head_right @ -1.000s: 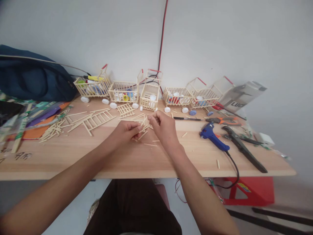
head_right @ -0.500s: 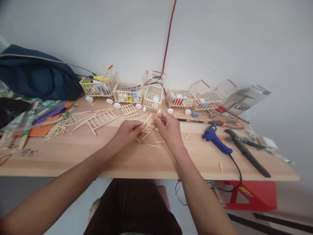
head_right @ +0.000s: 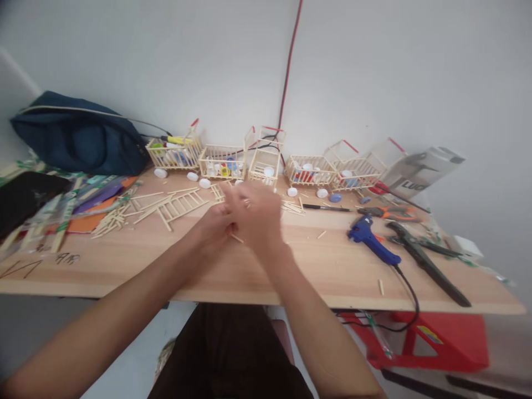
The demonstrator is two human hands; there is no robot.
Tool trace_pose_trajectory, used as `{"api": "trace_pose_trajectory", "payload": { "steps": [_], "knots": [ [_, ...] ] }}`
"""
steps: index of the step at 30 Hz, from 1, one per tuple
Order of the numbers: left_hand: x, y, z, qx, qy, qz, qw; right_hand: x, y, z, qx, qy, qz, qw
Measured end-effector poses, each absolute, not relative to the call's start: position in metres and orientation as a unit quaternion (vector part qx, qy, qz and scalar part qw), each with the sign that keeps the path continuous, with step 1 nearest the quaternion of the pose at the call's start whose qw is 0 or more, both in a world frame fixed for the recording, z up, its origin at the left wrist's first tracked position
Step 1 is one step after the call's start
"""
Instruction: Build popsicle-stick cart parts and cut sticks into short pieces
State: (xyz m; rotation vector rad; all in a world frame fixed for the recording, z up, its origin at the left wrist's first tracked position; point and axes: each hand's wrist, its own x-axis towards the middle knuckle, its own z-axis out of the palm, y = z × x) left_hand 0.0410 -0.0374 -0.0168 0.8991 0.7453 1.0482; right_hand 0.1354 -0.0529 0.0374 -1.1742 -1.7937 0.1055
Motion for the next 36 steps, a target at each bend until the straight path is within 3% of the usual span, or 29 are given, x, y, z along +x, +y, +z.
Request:
{"api": "trace_pose_trajectory", "payload": {
  "steps": [4,15,19,36],
  "knots": [
    [0.026,-0.03,-0.011,0.383,0.317,0.515,0.698,0.198,-0.044,0.017,-0.553,-0.658,0.049,0.509],
    [0.03,-0.038,-0.017,0.481,0.36,0.378,0.705,0.202,-0.035,-0.01,-0.484,-0.625,0.445,0.422],
    [0.031,-0.039,-0.012,0.471,0.375,0.354,0.716,0.21,-0.035,-0.012,-0.463,-0.584,0.531,0.402],
    [0.029,-0.04,-0.012,0.458,0.309,0.29,0.781,0.213,-0.037,-0.011,-0.467,-0.552,0.546,0.424]
  ]
}}
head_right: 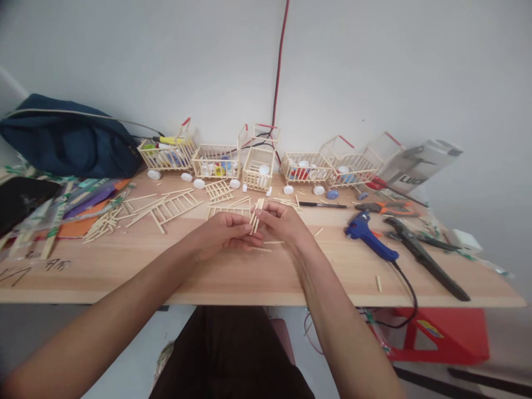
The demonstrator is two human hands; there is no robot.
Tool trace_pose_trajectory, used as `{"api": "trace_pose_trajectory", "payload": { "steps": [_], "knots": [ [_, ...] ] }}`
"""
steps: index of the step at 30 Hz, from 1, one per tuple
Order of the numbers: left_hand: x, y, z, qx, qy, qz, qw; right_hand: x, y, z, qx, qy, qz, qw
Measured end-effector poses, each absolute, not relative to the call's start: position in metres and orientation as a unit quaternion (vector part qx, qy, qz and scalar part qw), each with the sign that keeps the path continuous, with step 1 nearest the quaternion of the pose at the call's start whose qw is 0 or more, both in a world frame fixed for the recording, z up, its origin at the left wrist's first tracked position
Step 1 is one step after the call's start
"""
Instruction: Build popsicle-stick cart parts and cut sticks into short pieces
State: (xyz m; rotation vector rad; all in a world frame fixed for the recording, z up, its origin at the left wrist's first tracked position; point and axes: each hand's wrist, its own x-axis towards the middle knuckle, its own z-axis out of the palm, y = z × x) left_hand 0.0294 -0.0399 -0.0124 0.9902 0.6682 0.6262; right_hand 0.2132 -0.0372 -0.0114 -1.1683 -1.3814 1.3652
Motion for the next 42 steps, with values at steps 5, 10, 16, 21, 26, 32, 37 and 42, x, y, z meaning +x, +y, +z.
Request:
{"api": "trace_pose_trajectory", "payload": {
  "steps": [5,10,16,21,26,32,37,42],
  "knots": [
    [0.0303,-0.0402,-0.0113,0.45,0.344,0.302,0.767,0.2111,-0.0359,-0.0109,-0.466,-0.569,0.533,0.418],
    [0.0311,-0.0419,-0.0094,0.455,0.356,0.309,0.756,0.2109,-0.0332,-0.0129,-0.465,-0.586,0.52,0.413],
    [0.0305,-0.0428,-0.0082,0.457,0.348,0.307,0.758,0.2116,-0.0316,-0.0158,-0.468,-0.595,0.506,0.412],
    [0.029,-0.0421,-0.0079,0.459,0.33,0.303,0.767,0.2104,-0.0316,-0.0147,-0.465,-0.596,0.508,0.413],
    [0.0293,-0.0424,-0.0087,0.453,0.313,0.306,0.777,0.2089,-0.0324,-0.0146,-0.458,-0.582,0.523,0.421],
    [0.0311,-0.0435,-0.0081,0.442,0.328,0.315,0.773,0.2075,-0.0344,-0.0137,-0.452,-0.578,0.534,0.421],
    [0.0312,-0.0429,-0.0089,0.446,0.325,0.32,0.77,0.2068,-0.0348,-0.0127,-0.452,-0.578,0.533,0.421],
    [0.0305,-0.0429,-0.0084,0.447,0.318,0.318,0.773,0.2068,-0.034,-0.0138,-0.453,-0.587,0.518,0.427]
  ]
}}
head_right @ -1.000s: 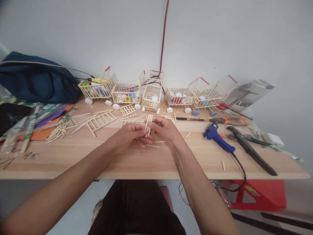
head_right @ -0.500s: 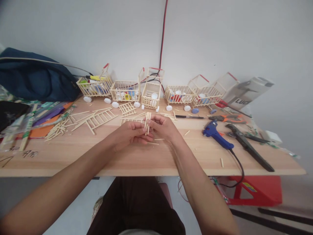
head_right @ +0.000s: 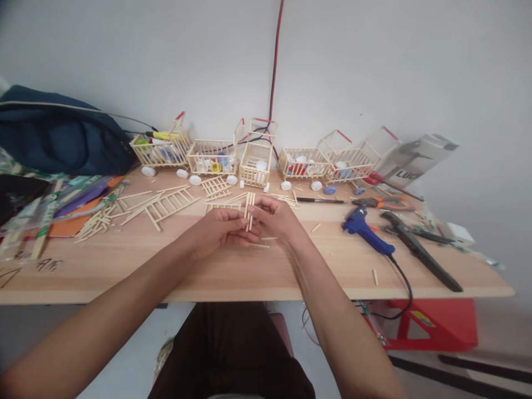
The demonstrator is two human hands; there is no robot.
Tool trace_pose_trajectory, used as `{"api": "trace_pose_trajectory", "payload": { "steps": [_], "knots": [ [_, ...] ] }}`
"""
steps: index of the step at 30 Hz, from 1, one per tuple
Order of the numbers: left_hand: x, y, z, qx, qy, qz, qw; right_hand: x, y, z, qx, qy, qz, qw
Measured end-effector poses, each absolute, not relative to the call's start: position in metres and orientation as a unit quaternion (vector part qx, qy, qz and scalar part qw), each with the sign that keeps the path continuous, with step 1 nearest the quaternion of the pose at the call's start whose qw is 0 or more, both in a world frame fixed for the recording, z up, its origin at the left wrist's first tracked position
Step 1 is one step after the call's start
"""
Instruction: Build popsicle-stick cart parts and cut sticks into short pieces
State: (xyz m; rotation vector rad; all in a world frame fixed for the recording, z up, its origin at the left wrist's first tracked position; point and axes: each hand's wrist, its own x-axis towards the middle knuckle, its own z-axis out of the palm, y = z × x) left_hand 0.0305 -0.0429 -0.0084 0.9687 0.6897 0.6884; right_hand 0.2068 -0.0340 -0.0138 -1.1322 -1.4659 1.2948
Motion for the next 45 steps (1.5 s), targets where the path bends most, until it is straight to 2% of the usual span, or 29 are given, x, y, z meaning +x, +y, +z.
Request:
{"api": "trace_pose_trajectory", "payload": {
  "steps": [45],
  "knots": [
    [0.0294,-0.0431,-0.0087,0.459,0.31,0.281,0.784,0.2058,-0.0335,-0.0165,-0.447,-0.522,0.567,0.455]
  ]
}}
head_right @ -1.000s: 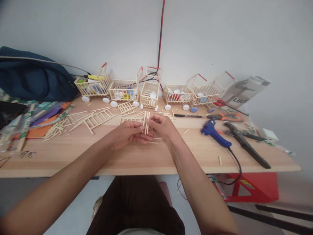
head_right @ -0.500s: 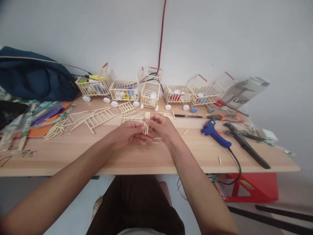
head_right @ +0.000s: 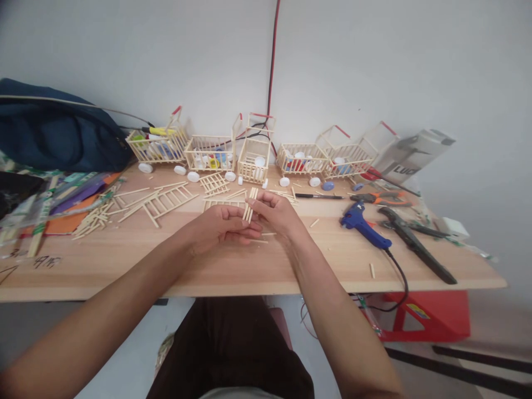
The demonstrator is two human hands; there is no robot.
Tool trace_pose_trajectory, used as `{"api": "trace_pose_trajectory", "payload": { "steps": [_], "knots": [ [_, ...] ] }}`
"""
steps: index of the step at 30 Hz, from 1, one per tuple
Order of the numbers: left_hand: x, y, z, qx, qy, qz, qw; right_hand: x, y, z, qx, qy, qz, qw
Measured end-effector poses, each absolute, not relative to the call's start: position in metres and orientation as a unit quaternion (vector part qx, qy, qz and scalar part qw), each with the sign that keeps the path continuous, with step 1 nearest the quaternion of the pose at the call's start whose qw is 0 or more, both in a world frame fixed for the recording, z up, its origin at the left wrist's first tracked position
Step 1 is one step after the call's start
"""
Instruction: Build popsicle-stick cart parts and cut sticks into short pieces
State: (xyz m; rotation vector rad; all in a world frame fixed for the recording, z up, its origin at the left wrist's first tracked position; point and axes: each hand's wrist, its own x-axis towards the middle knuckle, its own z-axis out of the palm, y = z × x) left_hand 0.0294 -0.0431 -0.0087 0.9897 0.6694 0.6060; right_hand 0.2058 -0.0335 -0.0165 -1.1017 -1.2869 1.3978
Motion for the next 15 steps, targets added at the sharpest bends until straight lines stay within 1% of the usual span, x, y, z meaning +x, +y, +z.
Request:
{"api": "trace_pose_trajectory", "payload": {
  "steps": [10,15],
  "knots": [
    [0.0311,-0.0456,-0.0035,0.451,0.325,0.282,0.782,0.2069,-0.0326,-0.0175,-0.456,-0.55,0.533,0.453],
    [0.0318,-0.0452,-0.0075,0.456,0.307,0.287,0.785,0.2074,-0.034,-0.0157,-0.465,-0.55,0.531,0.446]
  ]
}}
